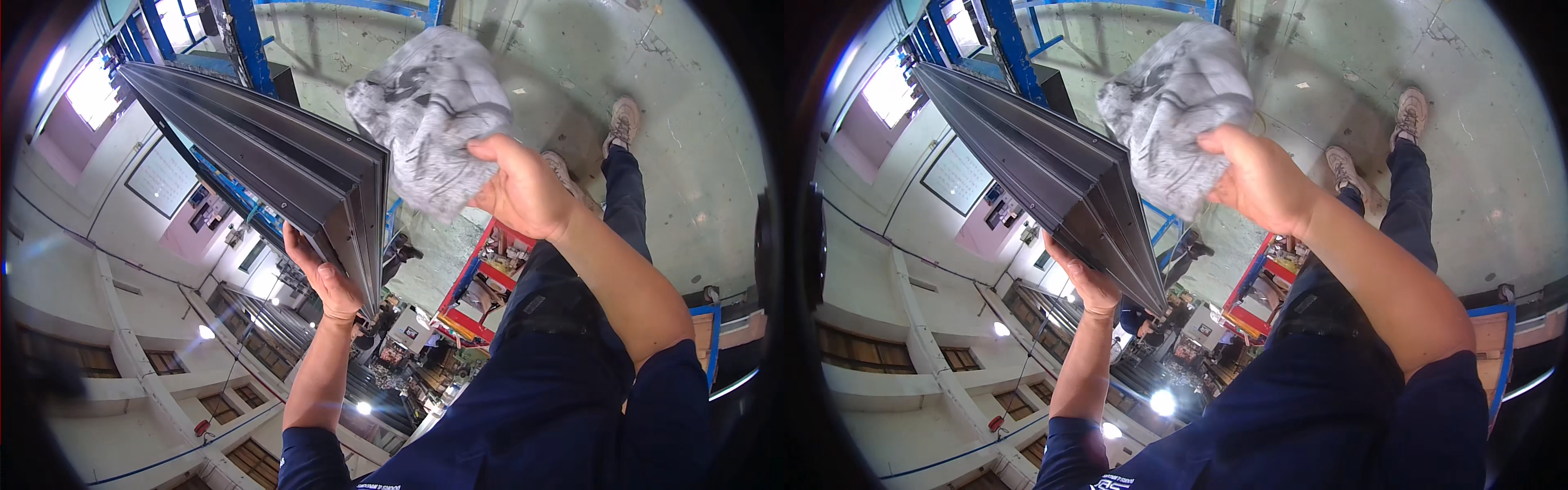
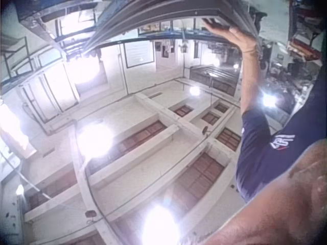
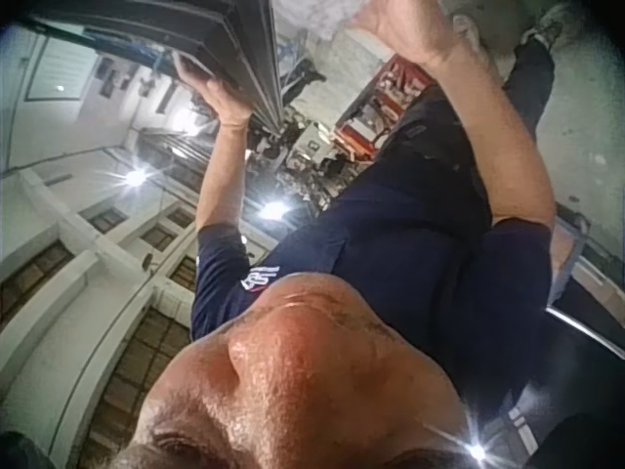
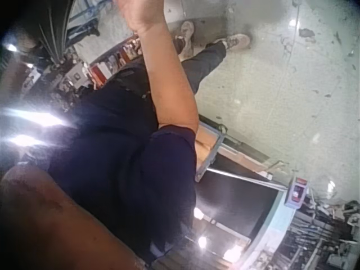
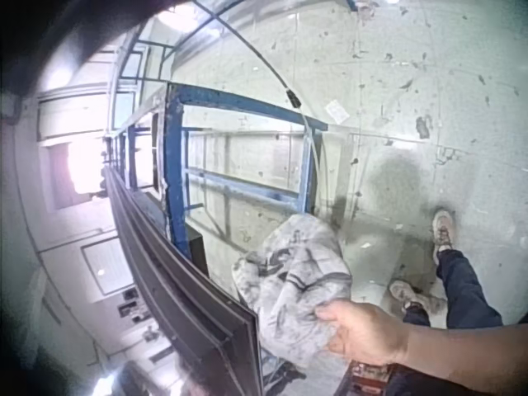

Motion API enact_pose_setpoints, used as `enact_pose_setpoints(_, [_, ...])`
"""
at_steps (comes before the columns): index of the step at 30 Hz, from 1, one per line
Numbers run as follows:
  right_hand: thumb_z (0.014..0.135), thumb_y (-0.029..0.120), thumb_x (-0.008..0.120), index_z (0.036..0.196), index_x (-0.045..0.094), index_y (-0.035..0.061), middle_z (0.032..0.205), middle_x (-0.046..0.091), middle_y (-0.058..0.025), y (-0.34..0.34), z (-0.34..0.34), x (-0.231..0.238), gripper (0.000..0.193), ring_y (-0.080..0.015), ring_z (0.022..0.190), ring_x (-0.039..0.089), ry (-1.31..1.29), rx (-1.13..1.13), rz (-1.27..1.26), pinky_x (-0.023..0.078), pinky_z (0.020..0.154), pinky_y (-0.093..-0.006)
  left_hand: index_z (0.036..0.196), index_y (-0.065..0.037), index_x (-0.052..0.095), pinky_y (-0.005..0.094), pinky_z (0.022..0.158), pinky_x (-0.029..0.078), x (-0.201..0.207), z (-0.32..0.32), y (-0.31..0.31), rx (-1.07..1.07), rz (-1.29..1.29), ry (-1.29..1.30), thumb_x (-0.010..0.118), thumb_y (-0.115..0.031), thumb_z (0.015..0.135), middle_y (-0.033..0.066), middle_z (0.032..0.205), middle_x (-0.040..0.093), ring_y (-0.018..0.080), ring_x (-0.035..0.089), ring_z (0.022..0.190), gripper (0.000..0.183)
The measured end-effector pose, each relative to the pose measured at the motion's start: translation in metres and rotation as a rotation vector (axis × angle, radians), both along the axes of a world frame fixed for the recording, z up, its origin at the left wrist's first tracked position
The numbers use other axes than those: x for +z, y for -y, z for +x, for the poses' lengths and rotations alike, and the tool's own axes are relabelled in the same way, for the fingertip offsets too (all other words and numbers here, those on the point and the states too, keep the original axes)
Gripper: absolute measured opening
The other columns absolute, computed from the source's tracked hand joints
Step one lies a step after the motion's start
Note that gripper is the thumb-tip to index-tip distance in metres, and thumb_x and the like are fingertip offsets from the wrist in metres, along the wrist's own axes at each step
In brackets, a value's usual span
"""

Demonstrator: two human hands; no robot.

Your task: Cleaning a metal frame with a cloth and then securing a corner with a C-clamp.

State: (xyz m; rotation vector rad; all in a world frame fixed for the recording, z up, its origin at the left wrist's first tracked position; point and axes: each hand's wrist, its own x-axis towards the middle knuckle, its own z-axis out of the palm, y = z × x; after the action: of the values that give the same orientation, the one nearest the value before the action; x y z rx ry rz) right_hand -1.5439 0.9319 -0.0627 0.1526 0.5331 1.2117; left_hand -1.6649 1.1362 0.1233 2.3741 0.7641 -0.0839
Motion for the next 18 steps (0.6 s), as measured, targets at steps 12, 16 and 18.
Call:
enact_pose_setpoints(12, [0.098, 0.049, 0.045, 0.092, 0.063, 0.0012, 0.082, 0.063, -0.0039, -0.072, -0.056, -0.008, 0.051, -0.0148, 0.082, 0.054, 0.445, 0.289, -0.142, 0.044, 0.079, -0.0359, 0.153, -0.003, 0.026, 0.0385, 0.116, 0.025, 0.020, -0.031, -0.017, 0.120, -0.077, 0.010, 0.040, -0.056, 0.101, 0.0090, 0.152, 0.038, 0.0237, 0.037, 0.140, 0.076])
enact_pose_setpoints(16, [0.097, 0.045, 0.049, 0.089, 0.065, 0.0006, 0.077, 0.061, -0.0047, -0.085, -0.085, -0.008, 0.048, -0.0134, 0.075, 0.055, 0.246, 0.202, -0.080, 0.044, 0.072, -0.0325, 0.148, -0.003, 0.037, 0.0393, 0.116, 0.030, 0.028, -0.042, -0.023, -0.164, 0.241, -0.036, 0.032, -0.062, 0.102, 0.0086, 0.149, 0.045, 0.0262, 0.043, 0.137, 0.075])
enact_pose_setpoints(18, [0.096, 0.043, 0.050, 0.088, 0.064, 0.0004, 0.074, 0.060, -0.0055, -0.090, -0.102, -0.013, 0.045, -0.0146, 0.073, 0.054, 0.142, 0.152, -0.093, 0.044, 0.070, -0.0331, 0.144, -0.008, 0.046, 0.0419, 0.114, 0.033, 0.004, -0.032, -0.007, -0.030, 0.487, 0.081, 0.034, -0.067, 0.100, 0.0074, 0.144, 0.049, 0.0254, 0.046, 0.133, 0.074])
